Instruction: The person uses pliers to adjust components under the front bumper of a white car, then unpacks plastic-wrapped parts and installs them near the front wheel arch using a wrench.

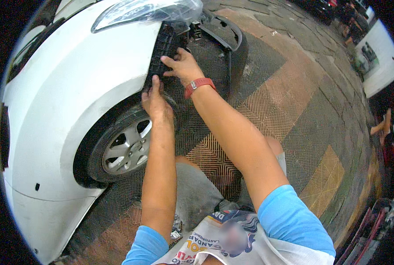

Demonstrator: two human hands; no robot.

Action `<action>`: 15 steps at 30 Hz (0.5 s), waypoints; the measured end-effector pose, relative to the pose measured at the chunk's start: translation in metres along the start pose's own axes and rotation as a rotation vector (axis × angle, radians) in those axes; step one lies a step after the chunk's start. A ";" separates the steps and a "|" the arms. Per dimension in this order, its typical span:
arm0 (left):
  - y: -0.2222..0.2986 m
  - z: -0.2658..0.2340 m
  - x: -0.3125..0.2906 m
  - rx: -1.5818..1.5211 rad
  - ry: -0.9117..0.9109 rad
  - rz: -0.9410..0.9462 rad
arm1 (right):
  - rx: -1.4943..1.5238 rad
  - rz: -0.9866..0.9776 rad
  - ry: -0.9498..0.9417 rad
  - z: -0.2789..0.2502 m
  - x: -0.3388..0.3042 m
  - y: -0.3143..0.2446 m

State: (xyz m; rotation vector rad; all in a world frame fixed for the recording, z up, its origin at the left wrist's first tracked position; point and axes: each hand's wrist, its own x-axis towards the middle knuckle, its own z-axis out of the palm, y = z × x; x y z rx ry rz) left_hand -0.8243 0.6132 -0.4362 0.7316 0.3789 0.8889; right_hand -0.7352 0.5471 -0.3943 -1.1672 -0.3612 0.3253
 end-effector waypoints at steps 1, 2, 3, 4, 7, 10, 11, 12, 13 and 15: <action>-0.001 0.003 0.002 0.004 0.017 0.002 | -0.033 0.005 0.029 0.000 0.004 0.000; -0.003 0.005 0.001 0.000 0.028 0.006 | -0.032 -0.015 -0.038 -0.004 0.013 0.004; -0.004 0.006 -0.002 -0.005 0.040 0.012 | -0.045 -0.031 -0.067 -0.010 0.015 0.006; -0.003 0.008 -0.002 -0.013 0.060 0.028 | -0.057 -0.045 -0.109 -0.008 0.015 0.001; -0.009 0.012 -0.004 -0.013 0.120 0.078 | -0.098 -0.153 -0.086 0.000 0.009 -0.015; -0.013 0.018 -0.006 -0.036 0.175 0.088 | -0.188 -0.229 -0.091 -0.005 0.020 -0.014; -0.015 0.019 -0.005 -0.026 0.156 0.109 | -0.223 -0.245 -0.110 -0.008 0.025 -0.012; -0.016 0.020 -0.005 -0.015 0.138 0.130 | -0.237 -0.248 -0.119 -0.013 0.028 -0.011; -0.018 0.019 -0.005 -0.002 0.122 0.153 | -0.248 -0.251 -0.129 -0.015 0.031 -0.012; -0.021 0.018 -0.004 -0.009 0.109 0.178 | -0.203 -0.248 -0.160 -0.019 0.036 -0.013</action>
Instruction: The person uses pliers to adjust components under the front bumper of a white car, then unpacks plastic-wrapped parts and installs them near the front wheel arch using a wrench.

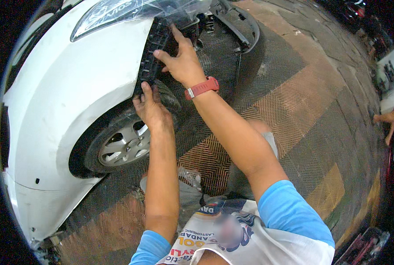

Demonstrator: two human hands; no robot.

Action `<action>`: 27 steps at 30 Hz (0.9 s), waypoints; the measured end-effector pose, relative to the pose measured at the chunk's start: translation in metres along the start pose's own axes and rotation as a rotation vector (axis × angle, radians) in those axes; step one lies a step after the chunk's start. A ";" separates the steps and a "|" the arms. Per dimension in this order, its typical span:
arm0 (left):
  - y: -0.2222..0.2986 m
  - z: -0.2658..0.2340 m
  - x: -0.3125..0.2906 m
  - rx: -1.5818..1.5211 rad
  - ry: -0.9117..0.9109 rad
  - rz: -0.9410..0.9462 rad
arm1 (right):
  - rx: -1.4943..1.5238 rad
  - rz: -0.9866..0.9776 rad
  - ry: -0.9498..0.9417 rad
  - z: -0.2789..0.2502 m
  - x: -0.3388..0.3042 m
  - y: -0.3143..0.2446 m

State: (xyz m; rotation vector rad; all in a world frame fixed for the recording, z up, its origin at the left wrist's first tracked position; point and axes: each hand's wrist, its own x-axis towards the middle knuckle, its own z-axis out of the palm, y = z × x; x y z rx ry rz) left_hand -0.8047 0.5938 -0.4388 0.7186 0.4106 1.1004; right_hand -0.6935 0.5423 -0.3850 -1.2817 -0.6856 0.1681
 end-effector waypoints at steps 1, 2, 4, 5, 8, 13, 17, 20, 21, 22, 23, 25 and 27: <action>-0.001 0.001 -0.001 -0.005 -0.008 0.012 | 0.058 -0.002 -0.012 -0.002 0.003 0.000; -0.002 0.002 -0.002 0.004 0.022 0.010 | 0.116 -0.004 -0.024 -0.004 0.005 0.000; -0.003 0.005 -0.006 0.018 0.082 0.008 | 0.151 0.000 0.025 -0.003 0.005 0.004; -0.006 0.004 -0.006 0.024 0.086 0.032 | 0.168 0.002 0.049 -0.003 0.005 0.005; -0.012 0.003 -0.006 0.055 0.097 0.105 | 0.220 0.041 -0.012 -0.010 0.008 0.011; -0.013 0.001 -0.009 0.095 0.069 0.199 | 0.366 0.017 -0.040 -0.016 0.016 0.021; -0.009 0.005 -0.009 0.128 0.104 0.177 | 0.371 0.034 -0.036 -0.018 0.021 0.019; -0.006 0.007 -0.007 0.116 0.103 0.150 | 0.340 0.056 0.018 -0.020 0.024 0.020; -0.005 0.008 -0.006 0.121 0.088 0.146 | 0.379 0.075 0.001 -0.023 0.025 0.018; -0.004 0.010 -0.005 0.122 0.074 0.143 | 0.409 0.069 -0.025 -0.024 0.027 0.018; -0.006 0.007 -0.003 0.125 0.092 0.167 | 0.381 0.049 -0.041 -0.025 0.028 0.017; -0.006 0.006 -0.003 0.110 0.108 0.165 | 0.363 0.038 -0.068 -0.027 0.029 0.016; -0.006 0.004 -0.002 0.103 0.118 0.152 | 0.382 0.057 -0.092 -0.025 0.031 0.018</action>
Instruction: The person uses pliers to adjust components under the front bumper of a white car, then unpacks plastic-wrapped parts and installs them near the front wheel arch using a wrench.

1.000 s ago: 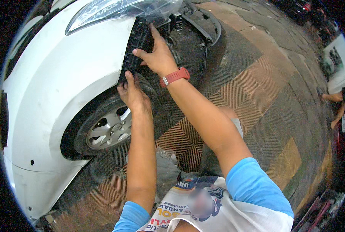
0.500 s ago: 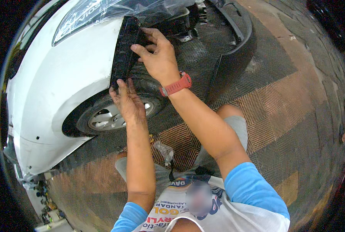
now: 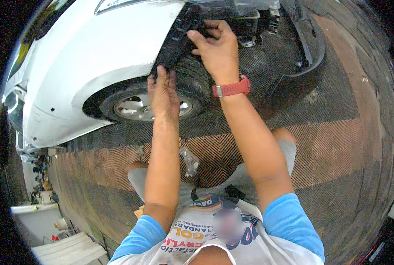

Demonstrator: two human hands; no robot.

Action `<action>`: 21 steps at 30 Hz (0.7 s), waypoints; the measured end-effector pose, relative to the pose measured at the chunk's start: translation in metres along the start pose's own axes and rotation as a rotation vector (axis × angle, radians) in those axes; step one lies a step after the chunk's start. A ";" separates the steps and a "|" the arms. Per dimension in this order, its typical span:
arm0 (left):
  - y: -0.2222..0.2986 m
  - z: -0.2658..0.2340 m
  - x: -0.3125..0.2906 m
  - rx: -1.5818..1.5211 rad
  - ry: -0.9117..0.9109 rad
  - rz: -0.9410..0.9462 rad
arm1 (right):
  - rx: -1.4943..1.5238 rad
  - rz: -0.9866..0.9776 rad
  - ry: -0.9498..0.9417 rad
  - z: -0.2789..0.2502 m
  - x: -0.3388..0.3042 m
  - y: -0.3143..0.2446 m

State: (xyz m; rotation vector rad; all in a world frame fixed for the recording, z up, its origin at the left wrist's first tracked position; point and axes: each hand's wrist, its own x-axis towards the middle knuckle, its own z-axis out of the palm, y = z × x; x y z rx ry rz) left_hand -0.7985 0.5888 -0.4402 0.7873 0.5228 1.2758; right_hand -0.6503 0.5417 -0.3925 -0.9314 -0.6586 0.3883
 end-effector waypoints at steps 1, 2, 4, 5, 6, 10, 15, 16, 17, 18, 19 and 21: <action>0.001 0.001 0.000 -0.008 0.003 -0.003 | -0.004 0.004 -0.003 0.000 0.000 0.000; 0.002 0.003 -0.001 -0.016 0.005 -0.007 | -0.007 0.008 -0.004 0.000 0.000 0.000; 0.003 0.006 -0.001 -0.006 0.032 -0.007 | -0.027 0.007 -0.013 -0.001 0.003 0.003; 0.002 0.005 -0.002 0.007 0.001 0.011 | -0.021 0.006 -0.020 -0.003 0.004 0.006; 0.001 0.004 -0.003 0.021 -0.030 0.029 | -0.016 0.005 -0.026 -0.005 0.006 0.008; 0.001 -0.009 0.008 0.055 -0.080 0.030 | -0.044 0.039 -0.071 -0.003 0.002 0.000; 0.007 -0.005 0.007 0.120 -0.066 0.038 | -0.040 0.037 -0.073 -0.004 0.007 0.002; 0.008 -0.007 0.007 0.184 -0.071 0.051 | -0.028 0.042 -0.087 -0.004 0.006 0.002; 0.009 -0.008 0.007 0.249 -0.077 0.064 | -0.017 0.047 -0.101 -0.005 0.006 0.001; 0.009 -0.009 0.007 0.223 -0.084 0.072 | -0.005 0.052 -0.116 -0.005 0.005 0.001; 0.009 -0.008 0.006 0.198 -0.089 0.080 | -0.005 0.067 -0.107 -0.006 0.003 0.001; 0.008 -0.012 0.005 0.194 -0.101 0.088 | -0.004 0.099 -0.090 -0.007 -0.001 0.000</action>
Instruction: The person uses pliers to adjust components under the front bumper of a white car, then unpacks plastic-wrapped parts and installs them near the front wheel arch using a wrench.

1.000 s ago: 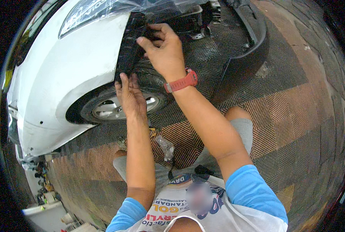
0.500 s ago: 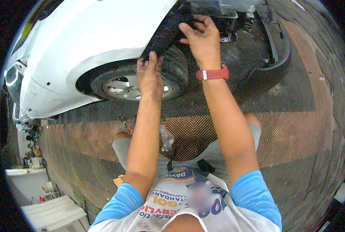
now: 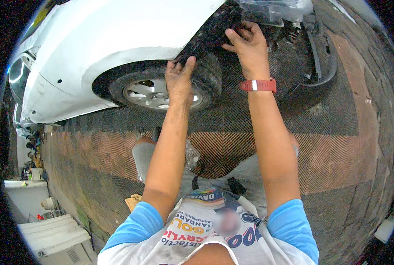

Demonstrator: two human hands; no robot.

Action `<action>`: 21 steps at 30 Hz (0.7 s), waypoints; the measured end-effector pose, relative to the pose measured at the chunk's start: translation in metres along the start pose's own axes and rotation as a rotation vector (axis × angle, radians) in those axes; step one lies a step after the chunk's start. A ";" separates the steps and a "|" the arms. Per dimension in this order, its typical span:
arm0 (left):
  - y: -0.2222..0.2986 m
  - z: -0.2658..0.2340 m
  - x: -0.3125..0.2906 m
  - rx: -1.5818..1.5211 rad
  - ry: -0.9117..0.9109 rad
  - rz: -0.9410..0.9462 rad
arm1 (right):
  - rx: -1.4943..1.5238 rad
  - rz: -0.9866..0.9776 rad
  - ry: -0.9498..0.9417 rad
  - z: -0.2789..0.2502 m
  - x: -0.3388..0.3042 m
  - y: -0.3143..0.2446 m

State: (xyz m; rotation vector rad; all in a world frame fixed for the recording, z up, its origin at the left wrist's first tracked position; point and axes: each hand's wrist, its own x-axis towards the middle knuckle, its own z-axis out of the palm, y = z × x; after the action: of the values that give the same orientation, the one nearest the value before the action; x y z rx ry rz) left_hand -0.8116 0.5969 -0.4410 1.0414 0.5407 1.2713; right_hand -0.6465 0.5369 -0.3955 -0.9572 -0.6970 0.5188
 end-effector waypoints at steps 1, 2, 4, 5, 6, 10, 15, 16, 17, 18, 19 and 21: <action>-0.002 -0.003 0.000 0.018 -0.013 0.002 | 0.029 0.003 -0.013 -0.001 -0.002 0.000; -0.004 -0.006 0.001 0.036 -0.025 0.004 | 0.058 0.006 -0.027 -0.002 -0.005 0.001; -0.009 -0.009 0.000 0.005 -0.046 0.033 | 0.109 0.008 -0.051 -0.007 -0.006 0.008; -0.011 -0.009 -0.001 -0.010 -0.057 0.047 | 0.131 0.007 -0.061 -0.011 -0.006 0.013; -0.013 -0.010 -0.001 -0.008 -0.062 0.049 | 0.152 0.006 -0.071 -0.014 -0.005 0.017; -0.017 -0.012 -0.002 -0.039 -0.080 0.035 | 0.148 0.024 -0.084 -0.017 -0.010 0.017; -0.015 -0.008 -0.003 -0.043 -0.072 0.024 | 0.209 -0.004 -0.135 -0.018 -0.011 0.014; -0.015 -0.007 -0.002 -0.035 -0.076 0.017 | 0.207 -0.004 -0.126 -0.018 -0.011 0.015; -0.015 -0.007 0.000 -0.028 -0.081 0.010 | 0.205 -0.003 -0.116 -0.019 -0.010 0.015; -0.015 -0.006 0.001 -0.021 -0.086 0.003 | 0.203 -0.003 -0.106 -0.020 -0.009 0.016; -0.015 -0.005 0.003 -0.027 -0.083 0.008 | 0.199 -0.006 -0.100 -0.020 -0.007 0.017; -0.015 -0.002 0.004 -0.040 -0.079 0.018 | 0.190 -0.015 -0.088 -0.020 -0.006 0.019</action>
State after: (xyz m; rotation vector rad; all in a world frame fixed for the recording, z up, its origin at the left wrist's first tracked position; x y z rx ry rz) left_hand -0.8050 0.6021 -0.4541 1.0605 0.4453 1.2464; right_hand -0.6371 0.5309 -0.4214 -0.7542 -0.7194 0.6062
